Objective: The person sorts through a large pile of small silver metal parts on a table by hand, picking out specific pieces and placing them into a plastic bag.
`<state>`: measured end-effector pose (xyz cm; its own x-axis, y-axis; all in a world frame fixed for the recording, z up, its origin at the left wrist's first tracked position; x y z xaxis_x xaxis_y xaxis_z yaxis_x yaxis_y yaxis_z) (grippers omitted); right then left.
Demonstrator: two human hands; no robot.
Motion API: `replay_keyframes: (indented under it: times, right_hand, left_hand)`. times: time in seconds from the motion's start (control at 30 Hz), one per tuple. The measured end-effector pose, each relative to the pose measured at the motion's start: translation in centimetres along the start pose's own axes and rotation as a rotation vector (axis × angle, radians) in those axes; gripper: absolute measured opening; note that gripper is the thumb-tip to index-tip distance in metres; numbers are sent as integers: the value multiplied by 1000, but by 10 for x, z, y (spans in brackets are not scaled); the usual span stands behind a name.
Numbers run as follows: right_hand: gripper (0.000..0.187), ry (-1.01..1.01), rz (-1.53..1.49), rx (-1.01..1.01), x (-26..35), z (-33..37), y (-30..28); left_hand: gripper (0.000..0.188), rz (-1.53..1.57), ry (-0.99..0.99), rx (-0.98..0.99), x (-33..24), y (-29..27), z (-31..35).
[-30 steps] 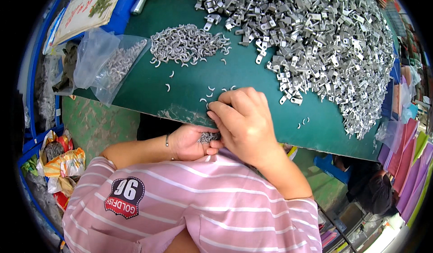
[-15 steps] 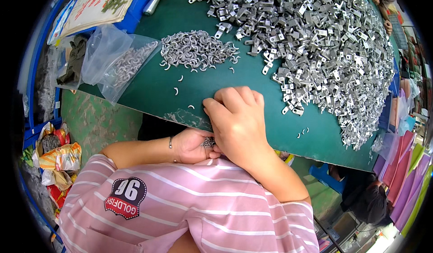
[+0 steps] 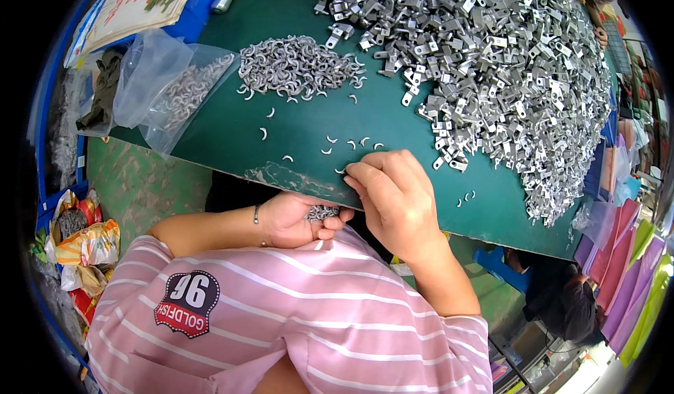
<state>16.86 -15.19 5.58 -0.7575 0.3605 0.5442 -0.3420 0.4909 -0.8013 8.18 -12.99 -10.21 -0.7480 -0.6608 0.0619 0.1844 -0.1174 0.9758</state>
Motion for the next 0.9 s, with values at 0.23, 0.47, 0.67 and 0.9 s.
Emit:
replay_keyframes:
  times: [0.23, 0.47, 0.67, 0.9]
  right_hand:
    - [37, -50, -20, 85, 5, -5, 10]
    - [27, -42, 114, 75, 3, -26, 17]
    - [23, -34, 58, 74, 5, -24, 7]
    - [23, -2, 139, 57, 2, -32, 7]
  left_hand:
    - [22, 22, -4, -8, 1, -1, -1]
    - [16, 3, -17, -26, 1, 1, -1]
    - [16, 8, 18, -31, -1, 0, 1]
    - [18, 21, 10, -46, 0, 0, 1]
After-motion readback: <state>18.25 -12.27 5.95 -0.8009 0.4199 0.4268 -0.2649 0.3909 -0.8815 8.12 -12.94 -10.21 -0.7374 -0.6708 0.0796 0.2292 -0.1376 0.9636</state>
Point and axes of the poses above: each hand's wrist, its own z-axis away from the middle knuckle, its own y-axis out of the palm, x = y × z, the point moved 10 cm from there along -z, towards the middle knuckle, and after that the axes turned 11 degrees about x, right-handed, at the moved point
